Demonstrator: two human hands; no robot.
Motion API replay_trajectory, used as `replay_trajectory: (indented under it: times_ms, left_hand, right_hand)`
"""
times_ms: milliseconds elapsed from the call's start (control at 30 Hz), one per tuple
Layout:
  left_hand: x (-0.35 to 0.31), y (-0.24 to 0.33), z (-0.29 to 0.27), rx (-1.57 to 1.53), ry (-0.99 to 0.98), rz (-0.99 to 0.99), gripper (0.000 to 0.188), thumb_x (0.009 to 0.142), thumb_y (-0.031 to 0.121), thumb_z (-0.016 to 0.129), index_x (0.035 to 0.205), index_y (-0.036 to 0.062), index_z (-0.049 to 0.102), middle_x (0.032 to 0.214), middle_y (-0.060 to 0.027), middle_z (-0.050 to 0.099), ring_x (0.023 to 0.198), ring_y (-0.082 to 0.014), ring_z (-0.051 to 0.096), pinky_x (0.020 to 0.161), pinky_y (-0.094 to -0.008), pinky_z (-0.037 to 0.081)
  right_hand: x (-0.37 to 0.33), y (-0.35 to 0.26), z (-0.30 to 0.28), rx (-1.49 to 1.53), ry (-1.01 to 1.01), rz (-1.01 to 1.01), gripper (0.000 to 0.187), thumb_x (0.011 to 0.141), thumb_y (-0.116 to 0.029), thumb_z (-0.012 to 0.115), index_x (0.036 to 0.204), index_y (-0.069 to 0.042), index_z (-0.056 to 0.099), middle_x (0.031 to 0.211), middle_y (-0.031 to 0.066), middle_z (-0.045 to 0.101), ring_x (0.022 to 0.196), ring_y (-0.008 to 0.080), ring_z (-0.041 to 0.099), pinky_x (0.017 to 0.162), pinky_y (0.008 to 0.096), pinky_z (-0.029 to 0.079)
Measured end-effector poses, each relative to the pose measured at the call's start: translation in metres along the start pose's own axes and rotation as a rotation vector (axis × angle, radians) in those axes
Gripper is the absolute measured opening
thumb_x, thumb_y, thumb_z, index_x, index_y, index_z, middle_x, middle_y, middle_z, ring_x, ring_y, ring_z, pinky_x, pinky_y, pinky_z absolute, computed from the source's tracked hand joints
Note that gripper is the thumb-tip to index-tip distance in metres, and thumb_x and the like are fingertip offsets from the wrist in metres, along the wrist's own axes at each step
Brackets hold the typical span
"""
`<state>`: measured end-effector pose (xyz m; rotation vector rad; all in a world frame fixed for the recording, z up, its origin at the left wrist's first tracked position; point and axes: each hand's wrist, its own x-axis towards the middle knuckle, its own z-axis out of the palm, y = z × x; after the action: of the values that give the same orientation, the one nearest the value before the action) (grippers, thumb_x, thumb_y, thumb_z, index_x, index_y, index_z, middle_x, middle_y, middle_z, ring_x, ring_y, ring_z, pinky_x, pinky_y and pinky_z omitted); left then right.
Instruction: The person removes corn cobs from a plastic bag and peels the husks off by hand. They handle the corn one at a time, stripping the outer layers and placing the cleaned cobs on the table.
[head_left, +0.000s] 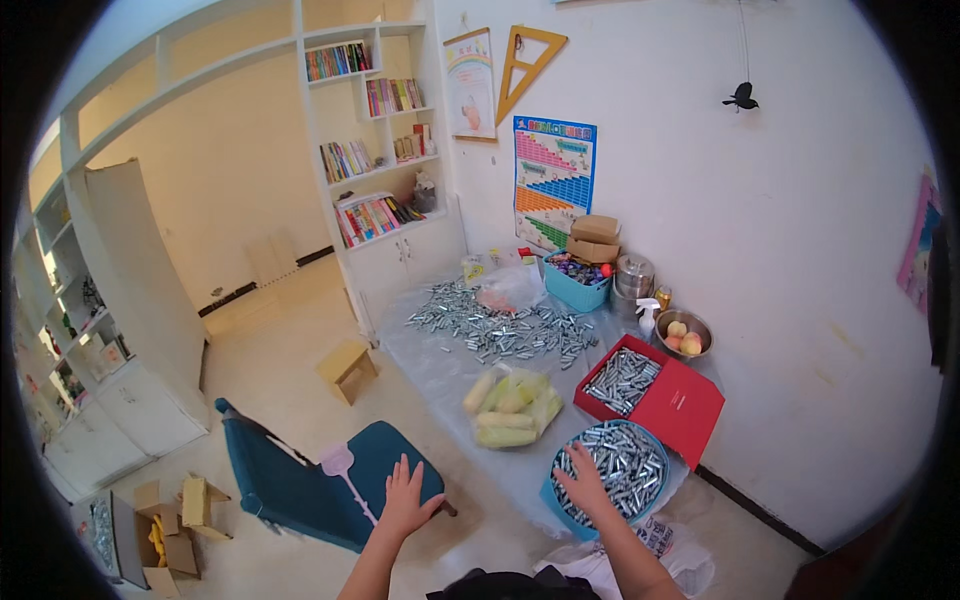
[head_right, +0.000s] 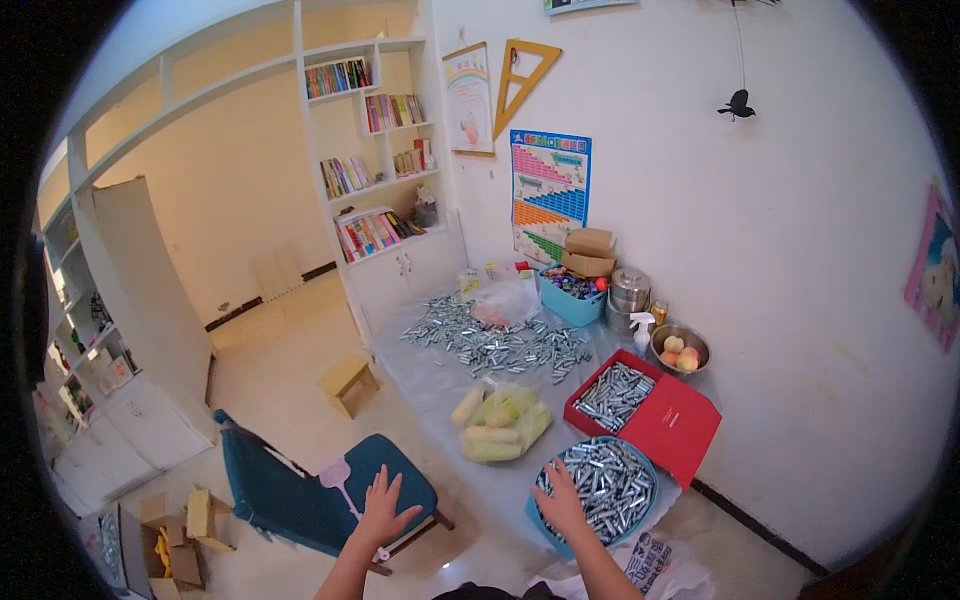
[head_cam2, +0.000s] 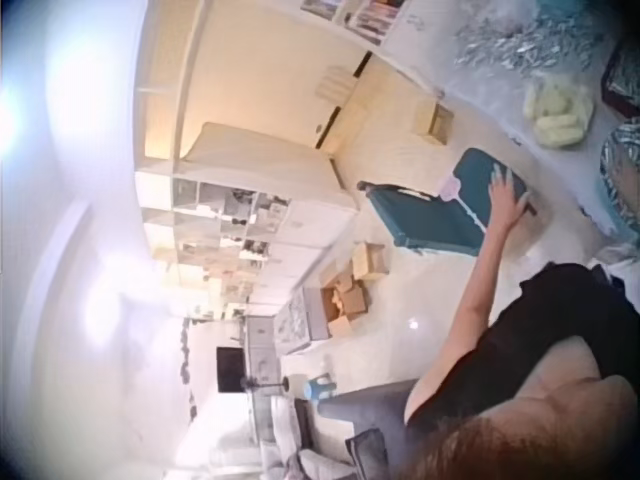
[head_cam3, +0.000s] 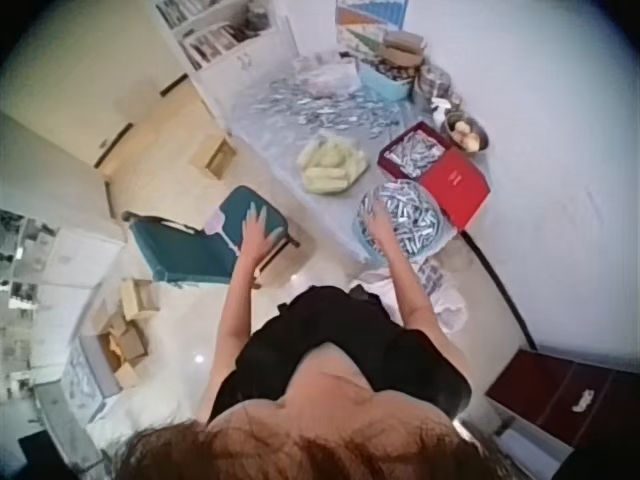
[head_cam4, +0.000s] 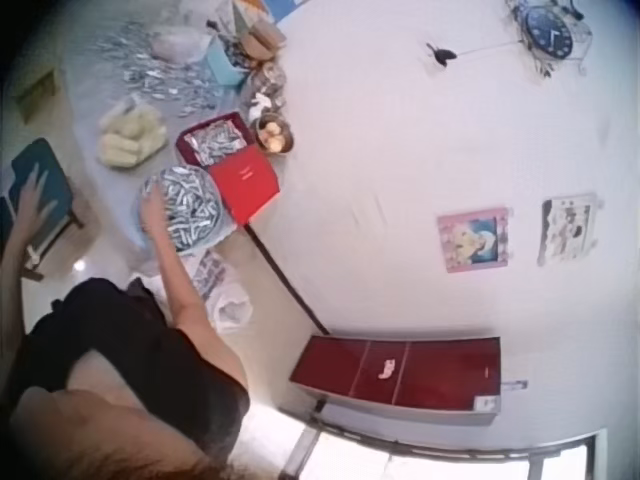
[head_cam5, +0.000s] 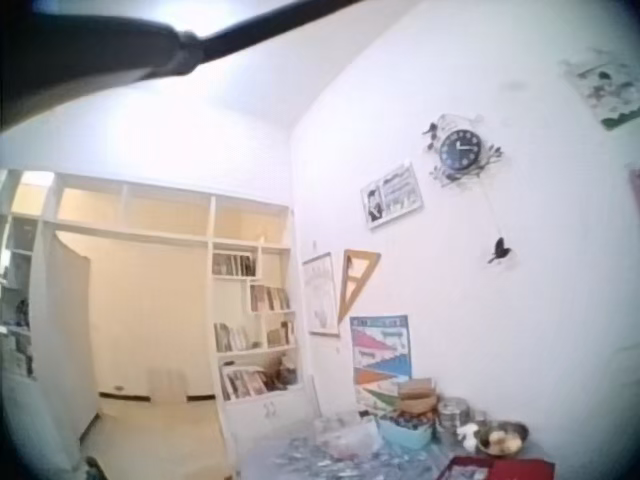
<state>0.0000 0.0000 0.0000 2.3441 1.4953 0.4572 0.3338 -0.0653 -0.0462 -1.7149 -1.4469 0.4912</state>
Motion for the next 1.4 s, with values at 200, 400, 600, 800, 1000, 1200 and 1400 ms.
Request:
replay_trajectory:
  times_ms: [200,400,600,800,1000,1200,1400]
  left_hand:
    - [0.172,-0.03,0.042,-0.176,-0.056,0.233,0.065,0.078,0.038,0.061,0.126,-0.0013,0.041,0.126,-0.0306,0.039,0.12,-0.0413,0.037,0.1,-0.0414,0.03]
    - [0.301,-0.027,0.143,-0.904,-0.461,-0.009,0.068,0.08,0.039,0.06,0.125,-0.007,0.039,0.127,-0.0255,0.042,0.119,-0.0331,0.042,0.099,-0.0374,0.033]
    - [0.396,0.017,0.123,-1.117,-0.832,-0.261,0.039,0.081,0.032,0.063,0.099,-0.0008,0.053,0.092,-0.0103,0.061,0.085,-0.014,0.054,0.078,-0.0295,0.044]
    - [0.408,-0.028,0.125,-1.218,-1.053,-0.155,0.024,0.083,0.027,0.061,0.083,0.0042,0.056,0.062,0.0009,0.049,0.057,-0.0107,0.05,0.06,-0.0255,0.045]
    - [0.407,-0.034,0.069,-1.315,-0.841,-0.202,0.023,0.086,0.024,0.057,0.086,0.0018,0.062,0.056,0.0025,0.048,0.05,-0.0063,0.046,0.049,-0.0213,0.038]
    - [0.457,-0.011,0.0,-1.258,-0.623,-0.084,0.025,0.084,0.023,0.059,0.098,0.0025,0.064,0.057,0.0047,0.048,0.051,-0.004,0.043,0.05,-0.02,0.038]
    - [0.47,-0.024,-0.009,-1.135,-0.445,-0.085,0.021,0.083,0.021,0.06,0.094,0.0043,0.065,0.06,0.005,0.05,0.052,-0.0037,0.041,0.047,-0.0187,0.034]
  right_hand:
    - [0.102,-0.002,0.03,0.006,-0.071,0.01,0.053,0.078,-0.023,0.061,0.124,-0.003,0.044,0.13,0.0216,0.04,0.119,0.0341,0.041,0.099,0.0357,0.033]
    - [0.149,0.019,0.063,-0.048,-0.099,0.091,0.05,0.081,-0.021,0.058,0.126,-0.004,0.043,0.128,0.0205,0.042,0.119,0.0323,0.04,0.099,0.0347,0.033]
    - [0.26,0.016,0.086,-0.023,0.001,0.175,0.05,0.08,-0.014,0.055,0.127,-0.004,0.041,0.127,0.02,0.043,0.119,0.0331,0.041,0.099,0.0353,0.032]
    - [0.319,0.019,0.124,-0.27,-0.246,0.139,0.04,0.079,-0.02,0.055,0.117,-0.006,0.051,0.104,0.0168,0.059,0.102,0.0355,0.051,0.093,0.0359,0.037]
    - [0.317,0.043,0.121,0.029,0.013,0.567,0.023,0.081,-0.025,0.056,0.094,-0.007,0.058,0.069,0.0055,0.059,0.06,0.0212,0.055,0.053,0.0326,0.042]
    - [0.313,0.016,0.024,1.099,0.612,0.519,0.016,0.084,-0.02,0.057,0.084,-0.004,0.059,0.058,-0.0016,0.046,0.044,0.0055,0.035,0.04,0.0206,0.026]
    - [0.278,-0.009,0.009,1.002,0.611,0.445,0.012,0.085,-0.016,0.058,0.085,-0.004,0.058,0.062,-0.0007,0.05,0.048,0.0052,0.038,0.042,0.019,0.028]
